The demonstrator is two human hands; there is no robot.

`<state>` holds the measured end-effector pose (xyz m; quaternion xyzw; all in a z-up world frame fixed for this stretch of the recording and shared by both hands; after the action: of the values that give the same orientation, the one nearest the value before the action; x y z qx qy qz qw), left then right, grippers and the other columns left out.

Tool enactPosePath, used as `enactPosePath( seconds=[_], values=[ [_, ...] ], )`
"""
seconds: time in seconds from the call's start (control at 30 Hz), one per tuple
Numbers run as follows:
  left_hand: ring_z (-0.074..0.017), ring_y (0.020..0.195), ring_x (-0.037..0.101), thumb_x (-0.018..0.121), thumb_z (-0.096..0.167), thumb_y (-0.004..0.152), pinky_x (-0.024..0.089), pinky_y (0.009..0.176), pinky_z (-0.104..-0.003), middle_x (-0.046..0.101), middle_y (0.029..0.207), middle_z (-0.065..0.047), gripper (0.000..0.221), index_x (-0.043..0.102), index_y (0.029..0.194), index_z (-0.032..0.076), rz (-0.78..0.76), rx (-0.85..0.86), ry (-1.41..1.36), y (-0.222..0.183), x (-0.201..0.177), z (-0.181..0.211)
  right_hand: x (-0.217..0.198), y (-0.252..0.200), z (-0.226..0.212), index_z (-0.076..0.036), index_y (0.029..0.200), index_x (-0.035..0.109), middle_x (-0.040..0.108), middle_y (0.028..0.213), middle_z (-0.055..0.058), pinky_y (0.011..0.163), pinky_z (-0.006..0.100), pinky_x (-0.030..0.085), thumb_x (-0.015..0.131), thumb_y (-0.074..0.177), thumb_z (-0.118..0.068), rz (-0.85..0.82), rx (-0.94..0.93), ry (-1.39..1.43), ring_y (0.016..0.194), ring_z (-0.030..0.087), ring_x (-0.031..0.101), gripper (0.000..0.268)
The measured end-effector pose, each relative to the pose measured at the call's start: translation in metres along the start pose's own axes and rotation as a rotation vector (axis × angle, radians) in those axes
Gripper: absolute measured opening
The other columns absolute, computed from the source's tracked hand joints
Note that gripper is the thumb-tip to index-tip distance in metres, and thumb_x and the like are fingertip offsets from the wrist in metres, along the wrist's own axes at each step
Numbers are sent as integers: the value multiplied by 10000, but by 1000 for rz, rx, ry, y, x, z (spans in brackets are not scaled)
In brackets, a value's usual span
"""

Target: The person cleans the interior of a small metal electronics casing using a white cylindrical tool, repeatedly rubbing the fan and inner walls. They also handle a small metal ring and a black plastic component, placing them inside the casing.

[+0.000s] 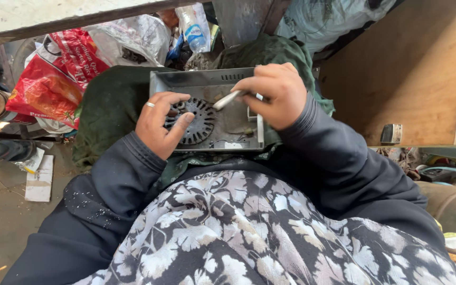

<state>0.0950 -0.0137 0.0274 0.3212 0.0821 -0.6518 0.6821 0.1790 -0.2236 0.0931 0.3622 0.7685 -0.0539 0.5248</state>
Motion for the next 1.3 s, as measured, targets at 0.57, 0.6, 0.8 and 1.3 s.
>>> enactPosePath(
  seconds=[0.57, 0.6, 0.8, 1.3],
  values=[
    [-266, 1062, 626, 726, 197, 977, 537, 886, -361, 629, 1239, -154, 339, 641, 1264, 37, -48, 8, -29, 14, 11, 6, 6, -22, 79, 1, 1091, 683, 705, 905, 61, 681, 234, 505, 725, 965, -103, -185, 403, 644, 752, 86, 638, 169],
    [-261, 1053, 628, 725, 200, 979, 539, 889, -361, 626, 1238, -153, 345, 639, 1270, 37, -60, -3, -33, 13, 13, 4, 11, -24, 79, -4, 1132, 692, 691, 924, 57, 684, 231, 502, 711, 981, -88, -211, 443, 860, 757, 81, 624, 174],
    [-283, 1059, 629, 730, 198, 969, 540, 886, -365, 625, 1225, -158, 348, 642, 1263, 34, -61, 23, -36, 16, 15, 7, -15, -19, 73, 16, 1050, 721, 756, 824, 88, 650, 248, 529, 734, 910, -74, -166, 311, 197, 719, 100, 701, 167],
    [-286, 1061, 628, 723, 198, 966, 540, 895, -377, 625, 1235, -164, 354, 632, 1260, 22, -76, 2, -32, 16, 17, 6, -6, -23, 107, 25, 999, 701, 719, 769, 47, 608, 228, 513, 696, 972, -129, -37, 524, 475, 668, 83, 671, 156]
  ],
)
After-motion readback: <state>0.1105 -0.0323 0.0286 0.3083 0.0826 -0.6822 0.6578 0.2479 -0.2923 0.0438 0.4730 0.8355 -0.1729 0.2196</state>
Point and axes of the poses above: each hand's wrist, its own y-axis towards the middle knuckle, its own x-axis out of the palm, z = x × y, the point moved 8 cm from there along y, towards the middle knuckle
